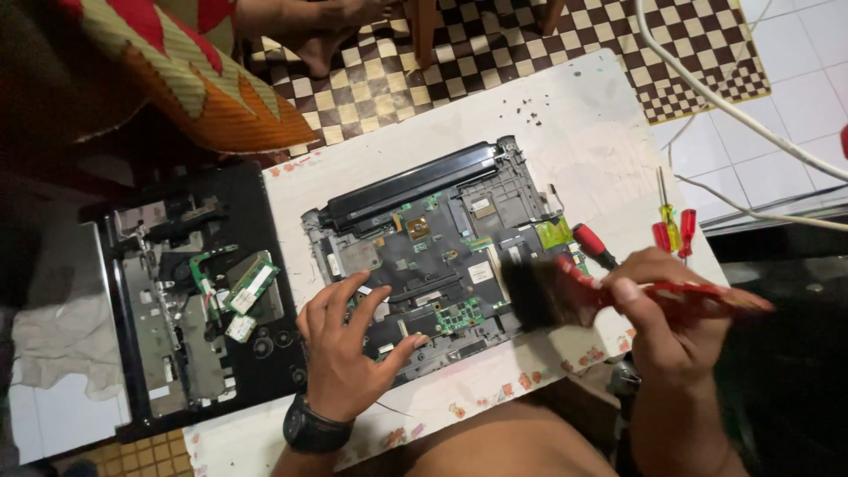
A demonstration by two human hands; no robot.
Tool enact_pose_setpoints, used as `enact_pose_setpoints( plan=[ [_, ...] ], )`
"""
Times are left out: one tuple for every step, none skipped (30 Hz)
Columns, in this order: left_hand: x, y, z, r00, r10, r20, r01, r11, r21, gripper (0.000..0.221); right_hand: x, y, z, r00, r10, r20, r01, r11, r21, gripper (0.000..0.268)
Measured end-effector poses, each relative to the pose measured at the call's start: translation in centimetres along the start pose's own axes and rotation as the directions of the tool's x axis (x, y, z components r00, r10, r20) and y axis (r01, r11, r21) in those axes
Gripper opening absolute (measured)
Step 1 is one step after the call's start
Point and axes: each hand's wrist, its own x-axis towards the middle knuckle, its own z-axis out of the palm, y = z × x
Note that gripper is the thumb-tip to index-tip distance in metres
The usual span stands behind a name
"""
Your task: Cleaning a RAM module with a brush and using a screwdriver to work on the internal components of a disassembled laptop.
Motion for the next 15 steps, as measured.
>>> enact_pose_setpoints(
  plan=[
    [0.0, -0.1, 0.0, 1.000, -0.002, -0.006, 0.002, 1.000, 0.004, 0.065, 0.2, -0.2, 0.1, 1.000, -0.005, 0.003, 0.005, 1.000, 0.005, 0.010],
    [0.0, -0.1, 0.0, 1.000, 0.005, -0.011, -0.006, 1.000, -0.006, 0.065, 0.4, -0.4, 0.1, 0.999, 0.001, 0.033, -0.004, 0.996, 0.092, 0.010],
    [-0.1, -0.1, 0.0, 1.000, 0.011, -0.016, -0.011, 1.000, -0.016, 0.065, 0.4, -0.6, 0.2, 0.998, 0.006, 0.067, -0.018, 0.984, 0.179, 0.011],
    [0.0, -0.2, 0.0, 1.000, 0.006, -0.020, -0.006, 1.000, -0.012, 0.065, 0.7, -0.5, 0.5, 0.997, 0.003, 0.072, -0.016, 0.983, 0.184, 0.011],
    [0.0, -0.2, 0.0, 1.000, 0.011, -0.021, -0.011, 1.000, -0.022, 0.065, 0.9, -0.5, 0.9, 0.999, 0.004, 0.041, -0.010, 0.990, 0.139, 0.008],
    [0.0, -0.2, 0.0, 1.000, 0.016, -0.023, -0.017, 0.999, -0.031, 0.064, 1.1, -0.4, 1.2, 1.000, 0.004, 0.010, -0.005, 0.996, 0.093, 0.007],
    [0.0, -0.2, 0.0, 1.000, 0.013, -0.026, -0.014, 1.000, -0.028, 0.064, 2.0, -0.5, 1.7, 1.000, 0.001, 0.013, -0.002, 0.995, 0.097, 0.007],
    [-0.1, -0.2, -0.1, 1.000, 0.017, -0.024, -0.018, 0.999, -0.034, 0.063, 3.0, -0.5, 2.1, 0.986, -0.063, 0.157, 0.067, 0.998, -0.020, 0.009],
    [0.0, -0.2, -0.1, 0.999, 0.021, -0.024, -0.021, 0.999, -0.040, 0.062, 4.1, -0.6, 2.5, 0.946, -0.107, 0.306, 0.152, 0.980, -0.126, 0.011],
    [0.1, -0.1, -0.2, 0.999, 0.018, -0.031, -0.019, 0.999, -0.038, 0.062, 4.6, -1.6, 2.9, 0.944, -0.114, 0.309, 0.158, 0.980, -0.123, 0.011],
    [0.2, 0.0, -0.4, 0.999, 0.021, -0.039, -0.023, 0.999, -0.033, 0.063, 5.1, -2.6, 3.3, 0.919, -0.114, 0.377, 0.120, 0.993, 0.008, 0.014],
    [0.3, 0.0, -0.5, 0.999, 0.025, -0.047, -0.026, 0.999, -0.029, 0.064, 5.6, -3.6, 3.7, 0.888, -0.122, 0.444, 0.069, 0.989, 0.134, 0.019],
    [0.2, 0.0, -0.5, 0.999, 0.019, -0.051, -0.020, 0.999, -0.025, 0.064, 6.1, -2.9, 4.3, 0.885, -0.126, 0.448, 0.071, 0.988, 0.139, 0.019],
    [0.1, 0.0, -0.5, 0.998, 0.022, -0.050, -0.023, 0.999, -0.030, 0.065, 6.6, -2.2, 4.8, 0.869, -0.220, 0.443, 0.156, 0.972, 0.176, 0.020],
    [0.2, -0.1, -0.4, 0.998, 0.027, -0.051, -0.029, 0.999, -0.035, 0.066, 7.1, -1.6, 5.4, 0.847, -0.312, 0.432, 0.240, 0.947, 0.213, 0.020]
  ],
)
